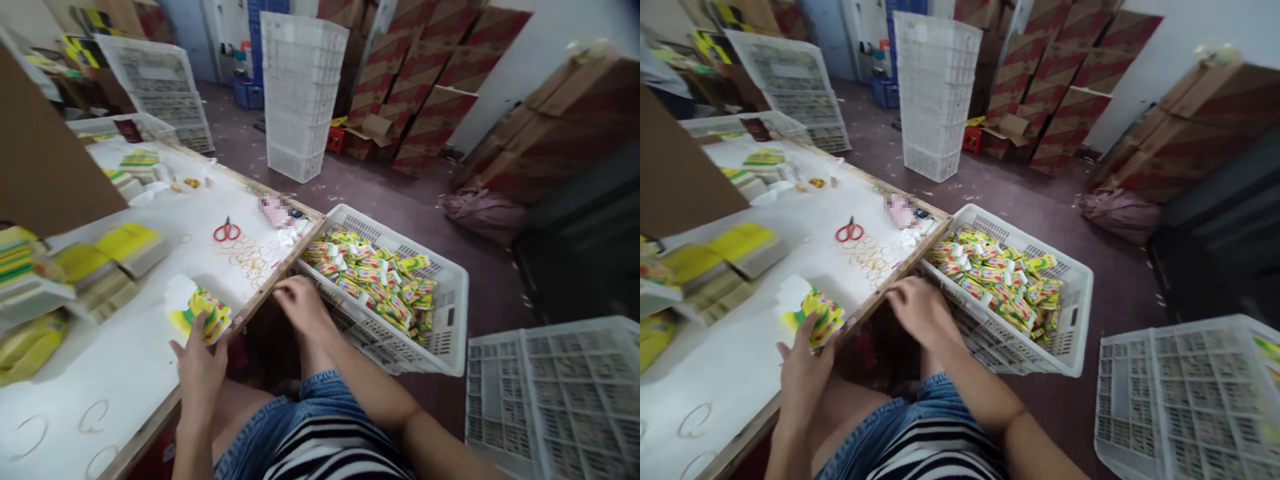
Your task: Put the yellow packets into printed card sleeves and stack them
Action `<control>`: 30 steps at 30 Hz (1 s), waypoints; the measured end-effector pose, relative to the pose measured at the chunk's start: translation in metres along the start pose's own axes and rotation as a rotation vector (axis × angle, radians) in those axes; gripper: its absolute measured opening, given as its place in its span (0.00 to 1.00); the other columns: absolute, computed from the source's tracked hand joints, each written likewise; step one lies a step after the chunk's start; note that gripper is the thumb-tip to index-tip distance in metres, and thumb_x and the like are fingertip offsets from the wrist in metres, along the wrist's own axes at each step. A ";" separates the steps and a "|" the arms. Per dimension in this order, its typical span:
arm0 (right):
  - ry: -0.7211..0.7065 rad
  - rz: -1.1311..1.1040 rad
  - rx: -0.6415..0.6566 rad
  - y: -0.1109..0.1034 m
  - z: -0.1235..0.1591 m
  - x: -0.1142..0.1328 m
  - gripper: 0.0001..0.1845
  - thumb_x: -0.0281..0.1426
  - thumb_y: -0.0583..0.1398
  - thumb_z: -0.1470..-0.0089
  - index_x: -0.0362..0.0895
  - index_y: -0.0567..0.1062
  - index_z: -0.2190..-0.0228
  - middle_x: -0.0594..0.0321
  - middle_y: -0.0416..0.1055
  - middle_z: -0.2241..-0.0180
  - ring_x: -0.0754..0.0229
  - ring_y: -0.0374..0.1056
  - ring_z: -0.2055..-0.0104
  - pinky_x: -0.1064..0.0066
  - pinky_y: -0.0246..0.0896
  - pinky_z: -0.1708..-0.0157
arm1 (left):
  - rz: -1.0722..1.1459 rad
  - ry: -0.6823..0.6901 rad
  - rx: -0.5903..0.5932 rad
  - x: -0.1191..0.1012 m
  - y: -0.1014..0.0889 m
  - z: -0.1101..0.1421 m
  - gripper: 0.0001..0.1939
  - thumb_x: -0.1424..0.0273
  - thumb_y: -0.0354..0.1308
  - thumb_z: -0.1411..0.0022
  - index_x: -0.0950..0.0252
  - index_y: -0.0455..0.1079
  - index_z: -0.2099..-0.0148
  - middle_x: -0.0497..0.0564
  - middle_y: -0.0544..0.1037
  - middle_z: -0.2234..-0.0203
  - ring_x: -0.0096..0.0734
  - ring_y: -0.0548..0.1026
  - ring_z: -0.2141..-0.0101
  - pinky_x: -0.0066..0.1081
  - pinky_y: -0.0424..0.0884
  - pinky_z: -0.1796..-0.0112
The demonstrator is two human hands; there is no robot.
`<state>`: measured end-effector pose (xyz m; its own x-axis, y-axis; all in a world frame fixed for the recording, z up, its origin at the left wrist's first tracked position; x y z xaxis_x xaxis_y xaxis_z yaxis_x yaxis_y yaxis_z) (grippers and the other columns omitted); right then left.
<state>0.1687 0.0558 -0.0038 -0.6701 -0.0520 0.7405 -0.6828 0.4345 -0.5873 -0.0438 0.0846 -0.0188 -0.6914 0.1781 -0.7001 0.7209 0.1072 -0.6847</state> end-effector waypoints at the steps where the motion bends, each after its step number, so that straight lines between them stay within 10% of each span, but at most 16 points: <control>1: -0.007 -0.008 0.056 0.026 -0.005 0.013 0.08 0.32 0.60 0.43 0.44 0.77 0.62 0.55 0.76 0.60 0.54 0.69 0.55 0.65 0.61 0.51 | -0.008 0.001 0.001 -0.001 0.000 0.000 0.24 0.62 0.57 0.40 0.60 0.65 0.43 0.59 0.76 0.50 0.56 0.70 0.45 0.61 0.47 0.41; 7: -0.031 0.085 0.329 0.107 -0.018 0.056 0.12 0.32 0.61 0.43 0.41 0.75 0.58 0.54 0.77 0.59 0.52 0.70 0.55 0.64 0.60 0.52 | -0.039 -0.024 -0.018 -0.005 -0.016 0.000 0.17 0.61 0.53 0.38 0.62 0.72 0.50 0.59 0.70 0.42 0.43 0.79 0.65 0.45 0.71 0.56; 11: 0.030 0.070 0.313 0.103 -0.015 0.056 0.12 0.28 0.60 0.43 0.42 0.73 0.56 0.58 0.76 0.62 0.54 0.69 0.56 0.66 0.60 0.53 | -0.018 -0.036 -0.051 -0.003 -0.021 0.003 0.18 0.60 0.54 0.39 0.62 0.72 0.50 0.57 0.71 0.43 0.33 0.76 0.74 0.38 0.71 0.65; 30: 0.223 -0.213 0.251 0.111 -0.003 0.059 0.16 0.19 0.61 0.51 0.43 0.72 0.59 0.56 0.72 0.59 0.55 0.69 0.56 0.64 0.61 0.51 | 0.140 -0.042 -0.054 0.007 -0.009 0.006 0.19 0.65 0.55 0.39 0.62 0.68 0.47 0.60 0.71 0.43 0.44 0.77 0.52 0.39 0.73 0.54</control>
Point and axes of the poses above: each hand's wrist, its own z-axis away from the middle knuckle, its own y-axis out of the palm, x = y × z, the point moved 2 cm from there along -z, towards the middle knuckle
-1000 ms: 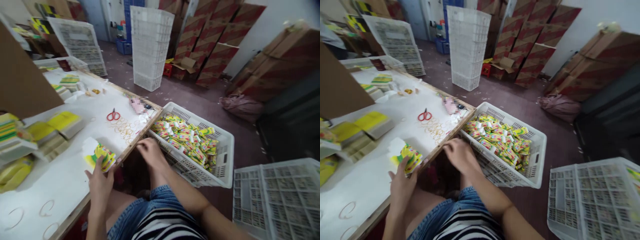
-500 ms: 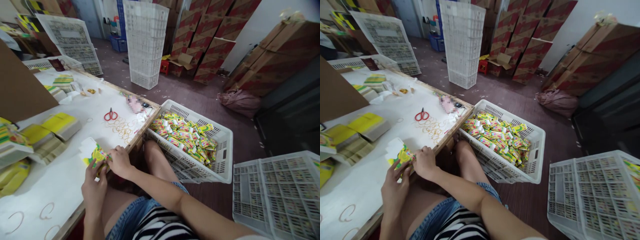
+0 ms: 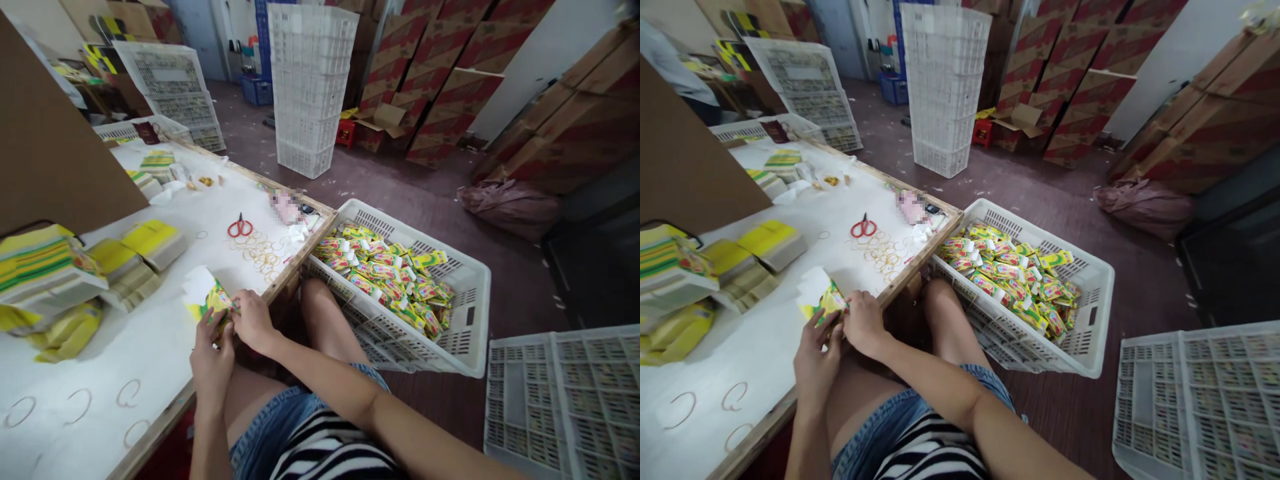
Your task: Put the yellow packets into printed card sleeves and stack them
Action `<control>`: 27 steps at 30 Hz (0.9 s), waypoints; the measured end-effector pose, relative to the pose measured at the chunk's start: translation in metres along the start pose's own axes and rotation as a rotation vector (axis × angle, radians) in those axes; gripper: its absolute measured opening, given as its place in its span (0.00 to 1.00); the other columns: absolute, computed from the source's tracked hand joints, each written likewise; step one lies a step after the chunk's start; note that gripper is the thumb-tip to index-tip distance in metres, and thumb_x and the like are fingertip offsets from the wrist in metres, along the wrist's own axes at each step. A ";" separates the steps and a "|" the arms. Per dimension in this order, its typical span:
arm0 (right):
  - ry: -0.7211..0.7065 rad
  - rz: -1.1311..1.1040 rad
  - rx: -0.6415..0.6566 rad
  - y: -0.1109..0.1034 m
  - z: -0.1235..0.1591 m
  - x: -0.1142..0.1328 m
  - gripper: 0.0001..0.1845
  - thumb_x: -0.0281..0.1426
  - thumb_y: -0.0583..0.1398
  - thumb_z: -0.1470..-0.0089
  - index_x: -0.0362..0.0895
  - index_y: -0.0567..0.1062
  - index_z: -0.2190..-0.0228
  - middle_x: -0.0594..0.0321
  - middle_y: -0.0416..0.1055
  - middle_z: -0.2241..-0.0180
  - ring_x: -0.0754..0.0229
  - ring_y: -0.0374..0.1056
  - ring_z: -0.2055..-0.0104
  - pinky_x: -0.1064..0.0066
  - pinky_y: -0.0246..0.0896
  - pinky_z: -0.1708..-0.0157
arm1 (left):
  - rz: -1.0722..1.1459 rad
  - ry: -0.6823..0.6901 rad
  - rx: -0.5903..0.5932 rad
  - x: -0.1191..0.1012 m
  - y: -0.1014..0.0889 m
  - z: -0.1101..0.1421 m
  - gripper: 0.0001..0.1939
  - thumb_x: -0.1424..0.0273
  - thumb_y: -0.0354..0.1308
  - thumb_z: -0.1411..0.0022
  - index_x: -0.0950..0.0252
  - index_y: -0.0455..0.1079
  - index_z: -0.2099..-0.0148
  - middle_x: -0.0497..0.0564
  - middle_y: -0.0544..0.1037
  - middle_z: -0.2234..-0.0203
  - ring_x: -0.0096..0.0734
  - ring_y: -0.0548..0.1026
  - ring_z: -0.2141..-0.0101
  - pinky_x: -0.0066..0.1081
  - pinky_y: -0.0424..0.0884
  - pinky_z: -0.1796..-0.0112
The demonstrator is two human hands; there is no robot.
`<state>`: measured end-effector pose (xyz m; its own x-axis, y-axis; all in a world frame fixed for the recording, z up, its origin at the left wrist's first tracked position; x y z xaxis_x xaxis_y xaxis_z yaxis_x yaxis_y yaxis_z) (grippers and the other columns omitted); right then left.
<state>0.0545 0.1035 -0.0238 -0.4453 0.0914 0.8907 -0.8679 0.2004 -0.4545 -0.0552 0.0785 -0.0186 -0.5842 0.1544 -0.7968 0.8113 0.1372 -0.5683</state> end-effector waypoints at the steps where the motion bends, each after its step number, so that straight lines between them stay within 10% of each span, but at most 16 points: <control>1: 0.007 -0.027 -0.002 0.000 0.000 0.000 0.15 0.19 0.61 0.50 0.43 0.72 0.59 0.58 0.72 0.61 0.56 0.69 0.57 0.64 0.62 0.51 | 0.019 -0.004 0.003 0.001 0.000 0.000 0.20 0.65 0.55 0.39 0.62 0.67 0.45 0.60 0.72 0.44 0.44 0.77 0.52 0.39 0.73 0.54; 12: 0.105 -0.470 0.121 -0.032 0.003 -0.018 0.07 0.32 0.63 0.47 0.41 0.76 0.70 0.64 0.73 0.73 0.62 0.69 0.70 0.70 0.66 0.64 | 0.390 0.112 -0.232 -0.017 -0.011 0.011 0.31 0.62 0.61 0.41 0.64 0.59 0.37 0.62 0.65 0.39 0.43 0.63 0.39 0.40 0.59 0.39; 17: 0.093 -0.632 0.261 -0.072 0.038 -0.034 0.21 0.49 0.63 0.50 0.41 0.76 0.73 0.64 0.73 0.74 0.61 0.68 0.70 0.68 0.65 0.63 | 0.833 -0.188 0.214 -0.027 0.001 0.012 0.32 0.52 0.63 0.47 0.66 0.70 0.46 0.61 0.78 0.51 0.51 0.72 0.47 0.44 0.69 0.47; 21: 0.091 -0.677 0.377 -0.091 0.060 -0.040 0.24 0.52 0.66 0.57 0.42 0.78 0.72 0.63 0.74 0.73 0.59 0.67 0.68 0.67 0.63 0.60 | 1.084 -0.174 0.617 -0.045 0.022 0.025 0.31 0.51 0.63 0.48 0.64 0.72 0.46 0.61 0.78 0.50 0.54 0.71 0.45 0.45 0.70 0.48; 27: 0.064 -0.623 0.274 -0.109 0.073 -0.046 0.26 0.53 0.64 0.54 0.42 0.79 0.66 0.60 0.76 0.67 0.55 0.70 0.61 0.63 0.63 0.55 | 1.160 -0.120 0.658 -0.059 0.037 0.035 0.26 0.59 0.62 0.43 0.62 0.70 0.44 0.62 0.74 0.45 0.52 0.69 0.44 0.45 0.67 0.47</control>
Point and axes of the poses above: each hand's wrist, its own z-axis away from the middle knuckle, its own y-axis out of the palm, x = y × z, the point moved 2 cm from there along -z, towards the middle knuckle
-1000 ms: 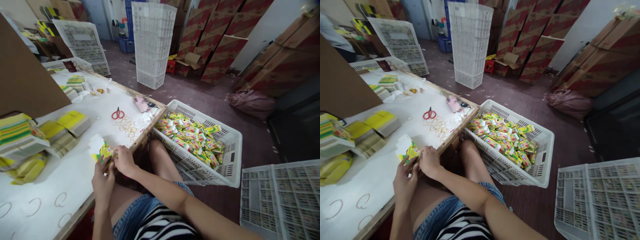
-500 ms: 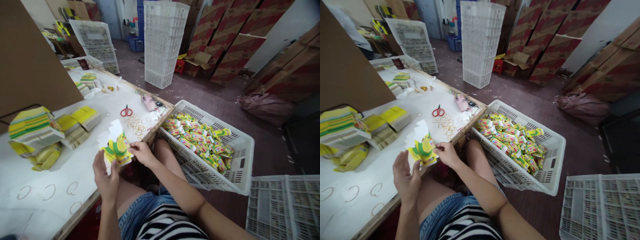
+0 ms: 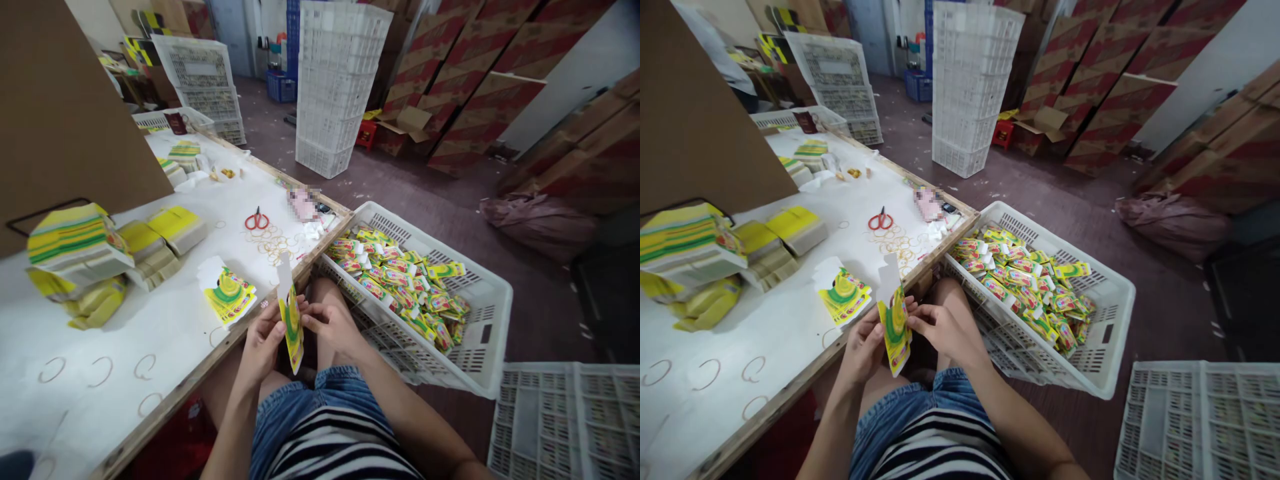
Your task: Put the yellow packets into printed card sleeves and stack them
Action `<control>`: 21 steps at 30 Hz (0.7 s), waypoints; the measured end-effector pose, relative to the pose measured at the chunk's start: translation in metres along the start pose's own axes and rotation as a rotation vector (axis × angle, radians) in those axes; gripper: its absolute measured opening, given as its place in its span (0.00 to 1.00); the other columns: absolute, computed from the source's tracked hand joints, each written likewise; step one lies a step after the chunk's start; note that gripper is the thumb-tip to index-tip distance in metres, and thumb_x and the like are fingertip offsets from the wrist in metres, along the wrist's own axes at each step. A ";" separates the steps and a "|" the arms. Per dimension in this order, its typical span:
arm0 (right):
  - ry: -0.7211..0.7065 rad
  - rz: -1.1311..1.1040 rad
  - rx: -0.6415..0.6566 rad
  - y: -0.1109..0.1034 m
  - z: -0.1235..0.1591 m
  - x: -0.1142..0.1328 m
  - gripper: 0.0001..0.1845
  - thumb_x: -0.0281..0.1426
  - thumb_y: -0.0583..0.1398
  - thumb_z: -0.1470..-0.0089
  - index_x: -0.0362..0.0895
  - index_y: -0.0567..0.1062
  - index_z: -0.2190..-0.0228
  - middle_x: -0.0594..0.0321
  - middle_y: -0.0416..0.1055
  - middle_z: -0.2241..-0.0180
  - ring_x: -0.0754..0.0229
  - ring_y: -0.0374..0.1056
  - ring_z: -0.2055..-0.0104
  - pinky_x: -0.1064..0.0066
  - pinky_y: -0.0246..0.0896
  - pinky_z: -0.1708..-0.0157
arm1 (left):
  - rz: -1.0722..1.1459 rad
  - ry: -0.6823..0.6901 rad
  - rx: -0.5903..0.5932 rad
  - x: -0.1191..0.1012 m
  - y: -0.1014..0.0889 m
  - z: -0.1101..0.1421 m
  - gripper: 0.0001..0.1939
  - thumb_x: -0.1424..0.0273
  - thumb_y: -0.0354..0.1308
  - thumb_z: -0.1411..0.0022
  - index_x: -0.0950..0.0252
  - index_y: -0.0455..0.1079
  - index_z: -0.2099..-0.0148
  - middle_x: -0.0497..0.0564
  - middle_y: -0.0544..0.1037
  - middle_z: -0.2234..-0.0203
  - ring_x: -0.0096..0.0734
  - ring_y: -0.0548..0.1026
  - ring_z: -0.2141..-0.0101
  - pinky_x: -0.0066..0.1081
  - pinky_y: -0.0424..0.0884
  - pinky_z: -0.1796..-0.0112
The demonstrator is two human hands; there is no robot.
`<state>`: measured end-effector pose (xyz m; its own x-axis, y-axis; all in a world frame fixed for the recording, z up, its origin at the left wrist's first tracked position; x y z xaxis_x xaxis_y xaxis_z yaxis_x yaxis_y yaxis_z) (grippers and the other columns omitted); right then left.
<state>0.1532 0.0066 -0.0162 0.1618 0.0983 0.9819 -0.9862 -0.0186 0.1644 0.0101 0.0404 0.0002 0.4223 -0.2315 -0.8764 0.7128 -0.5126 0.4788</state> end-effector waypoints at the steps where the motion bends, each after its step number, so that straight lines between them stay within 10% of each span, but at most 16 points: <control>1: -0.014 0.021 -0.021 -0.002 0.003 0.001 0.26 0.52 0.64 0.53 0.42 0.79 0.65 0.59 0.77 0.66 0.54 0.70 0.60 0.63 0.63 0.55 | 0.007 0.000 -0.007 0.000 0.001 0.000 0.26 0.59 0.62 0.43 0.62 0.70 0.44 0.62 0.74 0.46 0.52 0.70 0.44 0.45 0.67 0.47; 21: -0.105 0.381 -0.357 -0.011 0.015 0.004 0.18 0.41 0.63 0.50 0.42 0.71 0.83 0.67 0.63 0.82 0.63 0.59 0.77 0.73 0.54 0.77 | -0.371 0.012 -0.293 0.014 0.012 -0.005 0.23 0.60 0.59 0.40 0.64 0.62 0.47 0.55 0.80 0.60 0.38 0.79 0.58 0.34 0.75 0.58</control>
Point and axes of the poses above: each hand's wrist, its own z-axis away from the middle knuckle, its own y-axis out of the palm, x = y × z, the point moved 2 cm from there along -z, towards the middle knuckle
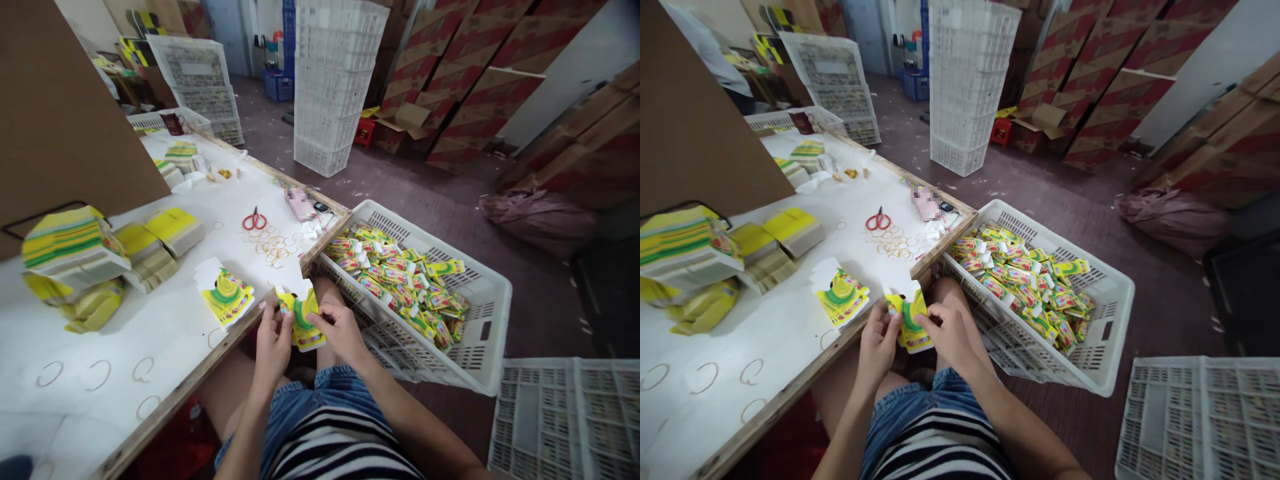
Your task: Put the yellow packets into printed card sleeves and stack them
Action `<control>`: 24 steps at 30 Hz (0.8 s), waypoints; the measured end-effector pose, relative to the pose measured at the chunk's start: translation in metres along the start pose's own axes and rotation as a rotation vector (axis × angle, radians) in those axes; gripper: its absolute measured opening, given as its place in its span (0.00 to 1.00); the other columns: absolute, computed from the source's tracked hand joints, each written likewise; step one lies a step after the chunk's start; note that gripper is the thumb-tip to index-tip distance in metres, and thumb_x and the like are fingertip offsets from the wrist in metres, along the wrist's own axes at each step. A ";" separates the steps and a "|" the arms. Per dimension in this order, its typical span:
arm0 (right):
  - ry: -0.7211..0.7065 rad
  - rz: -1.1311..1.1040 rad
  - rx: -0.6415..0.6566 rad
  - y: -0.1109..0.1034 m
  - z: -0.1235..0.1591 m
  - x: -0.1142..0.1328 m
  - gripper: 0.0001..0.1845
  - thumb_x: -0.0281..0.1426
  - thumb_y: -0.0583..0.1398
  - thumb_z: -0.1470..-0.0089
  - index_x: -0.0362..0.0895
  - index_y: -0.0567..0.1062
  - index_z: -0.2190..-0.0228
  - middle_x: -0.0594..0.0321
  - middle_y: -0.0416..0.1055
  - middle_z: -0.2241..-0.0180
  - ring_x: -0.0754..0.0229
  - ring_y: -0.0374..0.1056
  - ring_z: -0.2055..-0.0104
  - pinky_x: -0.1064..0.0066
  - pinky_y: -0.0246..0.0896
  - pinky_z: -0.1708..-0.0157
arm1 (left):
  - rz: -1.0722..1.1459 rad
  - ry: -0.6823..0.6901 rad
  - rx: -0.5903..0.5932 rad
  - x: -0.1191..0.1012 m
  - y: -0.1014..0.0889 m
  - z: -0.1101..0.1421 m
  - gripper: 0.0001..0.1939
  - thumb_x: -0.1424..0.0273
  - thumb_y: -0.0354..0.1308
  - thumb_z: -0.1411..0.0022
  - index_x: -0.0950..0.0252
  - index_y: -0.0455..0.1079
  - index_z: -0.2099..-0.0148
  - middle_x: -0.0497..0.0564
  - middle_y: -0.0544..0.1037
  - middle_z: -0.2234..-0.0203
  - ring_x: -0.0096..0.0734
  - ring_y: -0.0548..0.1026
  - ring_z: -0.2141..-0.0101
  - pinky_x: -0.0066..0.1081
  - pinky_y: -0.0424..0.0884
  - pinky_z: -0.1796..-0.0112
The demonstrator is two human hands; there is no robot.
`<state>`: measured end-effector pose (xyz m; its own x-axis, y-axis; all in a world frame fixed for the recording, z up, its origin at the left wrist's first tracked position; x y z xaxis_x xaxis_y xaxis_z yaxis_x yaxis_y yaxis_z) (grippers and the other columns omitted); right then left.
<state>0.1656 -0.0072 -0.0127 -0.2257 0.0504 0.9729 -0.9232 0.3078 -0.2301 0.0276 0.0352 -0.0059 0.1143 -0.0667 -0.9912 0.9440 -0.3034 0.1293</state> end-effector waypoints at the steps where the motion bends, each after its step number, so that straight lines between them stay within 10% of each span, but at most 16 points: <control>1: -0.020 0.050 -0.018 -0.002 0.000 0.000 0.17 0.39 0.63 0.50 0.43 0.71 0.83 0.67 0.63 0.82 0.63 0.59 0.76 0.73 0.53 0.77 | 0.008 0.005 -0.015 0.001 0.000 0.001 0.25 0.62 0.60 0.41 0.63 0.58 0.45 0.55 0.79 0.59 0.38 0.79 0.58 0.35 0.75 0.57; 4: -0.051 0.019 0.002 -0.006 0.000 0.003 0.09 0.35 0.62 0.48 0.42 0.77 0.69 0.64 0.70 0.75 0.62 0.63 0.74 0.73 0.59 0.74 | 0.017 0.009 -0.016 0.003 0.000 0.003 0.32 0.68 0.63 0.44 0.60 0.50 0.41 0.58 0.75 0.51 0.37 0.78 0.56 0.38 0.73 0.54; 8: -0.112 -0.176 0.083 -0.016 0.002 0.007 0.27 0.34 0.61 0.45 0.47 0.65 0.44 0.58 0.73 0.59 0.61 0.69 0.68 0.71 0.66 0.66 | 0.025 -0.013 0.130 -0.005 -0.001 0.005 0.34 0.68 0.61 0.42 0.58 0.50 0.38 0.59 0.72 0.46 0.39 0.76 0.53 0.39 0.73 0.53; 19: -0.186 -0.020 0.201 -0.039 -0.001 0.020 0.15 0.39 0.56 0.40 0.43 0.73 0.73 0.62 0.69 0.74 0.61 0.66 0.70 0.71 0.60 0.70 | 0.203 -0.177 0.417 -0.006 0.007 0.017 0.21 0.70 0.64 0.44 0.60 0.60 0.51 0.52 0.78 0.61 0.36 0.79 0.62 0.29 0.74 0.65; 24: -0.175 -0.107 0.073 -0.038 -0.001 0.015 0.15 0.39 0.58 0.42 0.46 0.72 0.55 0.60 0.73 0.66 0.59 0.70 0.65 0.69 0.64 0.65 | 0.212 -0.167 0.390 -0.003 0.009 0.016 0.38 0.69 0.64 0.43 0.55 0.46 0.37 0.54 0.77 0.56 0.38 0.79 0.59 0.34 0.75 0.61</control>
<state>0.1977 -0.0170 0.0110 -0.1702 -0.1464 0.9745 -0.9635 0.2322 -0.1334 0.0305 0.0177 -0.0014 0.2102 -0.3079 -0.9279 0.7148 -0.5991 0.3607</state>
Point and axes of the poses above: each hand's wrist, its own z-axis away from the middle knuckle, its own y-axis out of the palm, x = y × z, the point moved 2 cm from there along -z, towards the middle knuckle
